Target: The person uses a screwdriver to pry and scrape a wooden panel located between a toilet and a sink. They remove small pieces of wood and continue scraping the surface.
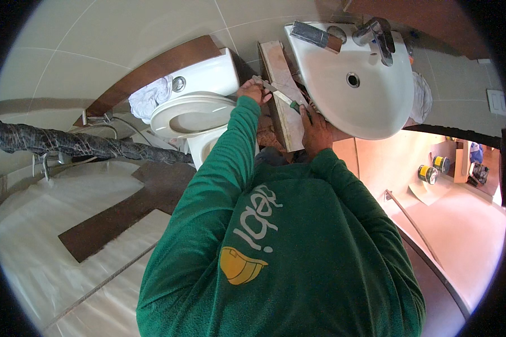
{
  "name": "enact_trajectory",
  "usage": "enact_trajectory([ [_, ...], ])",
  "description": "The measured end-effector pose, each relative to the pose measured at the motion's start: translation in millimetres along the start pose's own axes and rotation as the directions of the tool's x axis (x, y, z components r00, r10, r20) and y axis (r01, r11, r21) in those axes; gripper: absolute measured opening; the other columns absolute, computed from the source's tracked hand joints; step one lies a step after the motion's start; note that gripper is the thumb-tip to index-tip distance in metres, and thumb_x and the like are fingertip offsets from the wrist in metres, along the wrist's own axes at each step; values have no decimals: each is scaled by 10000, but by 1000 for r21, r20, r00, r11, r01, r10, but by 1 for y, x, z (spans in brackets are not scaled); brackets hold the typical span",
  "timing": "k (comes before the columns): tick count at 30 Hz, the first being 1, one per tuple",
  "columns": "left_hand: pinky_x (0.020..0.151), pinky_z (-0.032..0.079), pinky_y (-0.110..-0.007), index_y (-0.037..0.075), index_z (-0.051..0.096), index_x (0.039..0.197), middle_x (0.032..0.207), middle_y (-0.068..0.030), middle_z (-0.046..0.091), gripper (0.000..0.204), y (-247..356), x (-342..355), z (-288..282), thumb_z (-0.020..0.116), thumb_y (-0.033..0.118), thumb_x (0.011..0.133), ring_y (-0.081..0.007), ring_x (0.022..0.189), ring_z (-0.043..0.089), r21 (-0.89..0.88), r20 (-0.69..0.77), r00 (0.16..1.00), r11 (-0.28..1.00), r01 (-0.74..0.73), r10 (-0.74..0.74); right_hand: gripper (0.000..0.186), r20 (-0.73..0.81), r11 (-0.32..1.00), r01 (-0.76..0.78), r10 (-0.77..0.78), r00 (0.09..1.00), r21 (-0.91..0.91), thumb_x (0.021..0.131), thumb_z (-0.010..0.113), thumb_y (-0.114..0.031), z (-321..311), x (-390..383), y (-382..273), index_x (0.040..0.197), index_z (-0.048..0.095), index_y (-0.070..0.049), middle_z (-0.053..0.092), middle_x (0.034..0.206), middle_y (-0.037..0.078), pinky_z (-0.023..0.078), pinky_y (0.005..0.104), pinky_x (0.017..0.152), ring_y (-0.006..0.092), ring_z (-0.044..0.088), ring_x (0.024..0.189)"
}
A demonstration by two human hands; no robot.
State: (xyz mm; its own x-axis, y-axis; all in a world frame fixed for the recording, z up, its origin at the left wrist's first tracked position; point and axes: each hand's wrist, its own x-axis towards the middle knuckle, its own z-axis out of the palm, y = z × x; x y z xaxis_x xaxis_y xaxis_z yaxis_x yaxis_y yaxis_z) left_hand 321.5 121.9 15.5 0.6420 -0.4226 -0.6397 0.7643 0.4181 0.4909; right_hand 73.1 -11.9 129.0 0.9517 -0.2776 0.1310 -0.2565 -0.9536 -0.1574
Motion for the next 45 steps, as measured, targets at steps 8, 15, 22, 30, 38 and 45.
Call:
enact_trajectory([
  [8, 735, 628, -467, 157, 549, 1461, 1088, -53, 735, 435, -14, -26, 12, 596, 177, 1029, -229, 784, 660, 206, 0, 999, 977, -51, 52, 693, 228, 988, 7, -42, 973, 154, 842, 657, -66, -13, -8, -7, 1505, 456, -40, 535, 1413, 204, 407, 516, 1131, 414, 514, 1315],
  [15, 771, 559, -270, 119, 593, 1451, 1126, 5, 715, 429, -15, -105, 14, 656, 141, 1028, -100, 874, 662, 336, 226, 843, 773, -538, 489, 866, 78, 709, 138, -263, 962, 692, 754, 864, -206, -13, -10, -36, 1437, 411, 73, 526, 1296, 276, 439, 517, 1049, 467, 518, 1216],
  [22, 965, 529, -409, 44, 557, 1432, 1242, -151, 717, 486, -6, -185, 21, 690, 240, 1008, -312, 1145, 686, 849, 435, 833, 154, -506, 342, 803, 254, 654, -53, -217, 943, 754, 791, 886, -286, -9, 6, -72, 1365, 428, 39, 563, 1198, 221, 496, 470, 964, 398, 569, 1170],
  [30, 845, 527, -522, 87, 598, 1322, 1036, -265, 707, 370, 36, -154, -37, 623, 264, 997, -473, 977, 680, 808, 558, 818, 134, -574, 141, 366, 128, 893, 208, -279, 952, 400, 916, 710, -231, -27, 25, -76, 1195, 604, -21, 595, 1187, 206, 476, 524, 1008, 425, 577, 1143],
  [38, 776, 533, -616, 43, 537, 1216, 903, -292, 700, 433, 48, -117, -32, 593, 395, 970, -519, 864, 674, 856, 393, 919, -363, -367, -3, 538, 85, 964, 263, -267, 960, 47, 949, 571, -160, 8, 66, -48, 1455, 501, 13, 474, 1525, 205, 343, 506, 1205, 388, 450, 1420],
  [45, 756, 543, -622, 66, 512, 1214, 889, -254, 709, 368, 49, -120, -21, 601, 288, 935, -498, 835, 688, 837, 445, 891, -397, -376, 93, 685, 256, 976, 216, -214, 943, 21, 954, 557, -202, 22, 84, -49, 1558, 355, 48, 364, 1629, 206, 264, 514, 1260, 373, 343, 1518],
])
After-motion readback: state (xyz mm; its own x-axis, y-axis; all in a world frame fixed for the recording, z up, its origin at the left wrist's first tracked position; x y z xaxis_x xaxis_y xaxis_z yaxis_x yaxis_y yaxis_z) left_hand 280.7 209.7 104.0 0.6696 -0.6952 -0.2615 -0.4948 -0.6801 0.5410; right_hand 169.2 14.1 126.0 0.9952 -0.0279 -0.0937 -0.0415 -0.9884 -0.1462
